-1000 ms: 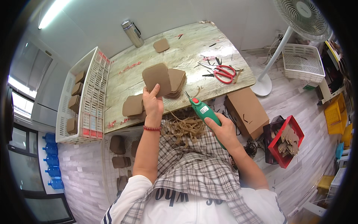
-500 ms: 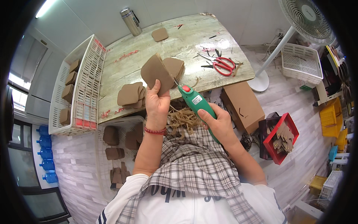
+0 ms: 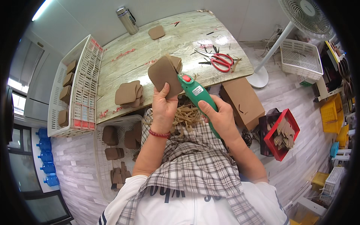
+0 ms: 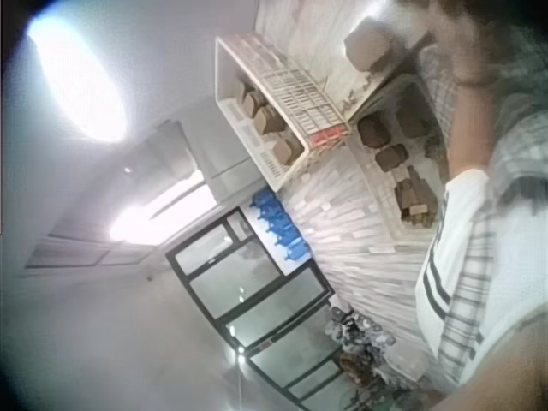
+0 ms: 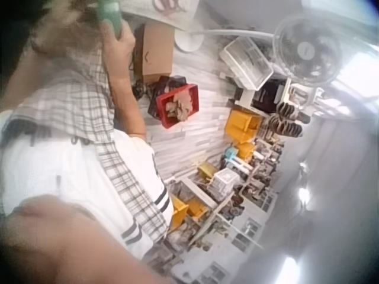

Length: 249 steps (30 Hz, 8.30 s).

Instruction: The person sits on the floor and uses a green rotary tool to smooth the edges of rectangular cardboard pieces. They pick up each piece from a stack, smooth the edges, and place the finished piece on the table.

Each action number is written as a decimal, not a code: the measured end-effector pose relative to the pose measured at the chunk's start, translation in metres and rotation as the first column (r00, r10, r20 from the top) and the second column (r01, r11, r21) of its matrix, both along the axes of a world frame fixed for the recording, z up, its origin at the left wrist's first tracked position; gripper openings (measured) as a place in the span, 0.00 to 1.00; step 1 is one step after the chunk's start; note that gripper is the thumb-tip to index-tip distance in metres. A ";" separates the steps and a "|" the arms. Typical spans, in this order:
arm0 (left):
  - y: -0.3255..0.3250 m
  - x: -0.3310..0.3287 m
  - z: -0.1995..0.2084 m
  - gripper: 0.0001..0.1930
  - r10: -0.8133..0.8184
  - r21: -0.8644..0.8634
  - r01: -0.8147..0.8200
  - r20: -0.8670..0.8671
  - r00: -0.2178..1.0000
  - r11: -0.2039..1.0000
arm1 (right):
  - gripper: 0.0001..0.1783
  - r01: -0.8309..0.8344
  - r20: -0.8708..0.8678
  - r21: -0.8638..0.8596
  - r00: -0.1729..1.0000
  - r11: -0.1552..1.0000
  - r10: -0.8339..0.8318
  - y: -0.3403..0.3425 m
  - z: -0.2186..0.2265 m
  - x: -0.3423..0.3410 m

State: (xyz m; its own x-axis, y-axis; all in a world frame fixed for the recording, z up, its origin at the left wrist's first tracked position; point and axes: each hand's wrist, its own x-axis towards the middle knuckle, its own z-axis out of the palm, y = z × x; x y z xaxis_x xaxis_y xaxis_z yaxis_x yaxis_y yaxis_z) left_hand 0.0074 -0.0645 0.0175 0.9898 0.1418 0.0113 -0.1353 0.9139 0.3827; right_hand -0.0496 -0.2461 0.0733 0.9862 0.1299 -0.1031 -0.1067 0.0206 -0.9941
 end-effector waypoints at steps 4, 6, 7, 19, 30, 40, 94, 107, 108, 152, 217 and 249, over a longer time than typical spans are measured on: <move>-0.005 -0.003 -0.007 0.19 -0.043 -0.022 0.042 -0.020 0.999 0.999 | 0.20 0.031 -0.006 0.011 1.000 0.999 -0.031 -0.001 0.003 0.002; -0.006 -0.005 -0.010 0.18 -0.048 -0.022 0.047 -0.013 0.999 0.999 | 0.20 0.032 -0.010 0.018 0.999 0.999 -0.031 -0.002 0.006 0.003; -0.006 -0.006 -0.010 0.18 -0.050 -0.022 0.050 -0.010 0.999 0.999 | 0.20 0.032 -0.012 0.022 0.999 0.999 -0.031 -0.002 0.008 0.004; 0.037 -0.013 -0.014 0.18 -0.132 0.355 0.125 -0.004 0.991 0.926 | 0.19 -0.096 -0.081 0.024 0.992 0.995 0.097 -0.026 0.023 -0.001; 0.085 -0.013 -0.004 0.17 -0.225 0.785 0.228 -0.116 0.967 0.576 | 0.20 -0.196 -0.082 -0.219 0.980 0.956 0.182 -0.043 0.017 -0.010; 0.076 -0.030 -0.010 0.14 -0.299 0.774 0.373 -0.246 0.922 0.513 | 0.19 -0.193 -0.109 -0.138 0.978 0.971 0.179 -0.027 0.010 -0.006; 0.116 -0.031 0.040 0.09 -0.369 0.738 0.575 -0.455 0.811 0.353 | 0.22 -0.451 -0.250 -0.056 0.870 0.891 0.425 -0.001 0.003 0.003; 0.107 -0.032 0.031 0.08 -0.401 0.788 0.561 -0.443 0.802 0.253 | 0.22 -0.457 -0.247 -0.046 0.867 0.888 0.434 0.004 0.002 0.003; 0.107 -0.032 0.032 0.09 -0.401 0.791 0.568 -0.456 0.795 0.226 | 0.22 -0.466 -0.243 -0.055 0.864 0.883 0.441 0.006 0.004 0.004; 0.023 0.030 0.021 0.19 0.186 0.036 -0.184 -0.044 0.982 0.982 | 0.19 -0.005 -0.017 0.006 1.000 1.000 0.005 -0.008 -0.015 -0.005; 0.070 -0.026 -0.010 0.19 -0.349 0.719 0.440 -0.284 0.893 0.539 | 0.20 -0.150 -0.126 -0.097 0.982 0.984 0.137 -0.033 0.012 -0.016; 0.090 -0.026 0.012 0.09 -0.368 0.771 0.473 -0.329 0.869 0.426 | 0.21 -0.359 -0.284 -0.111 0.905 0.927 0.316 -0.035 0.007 -0.014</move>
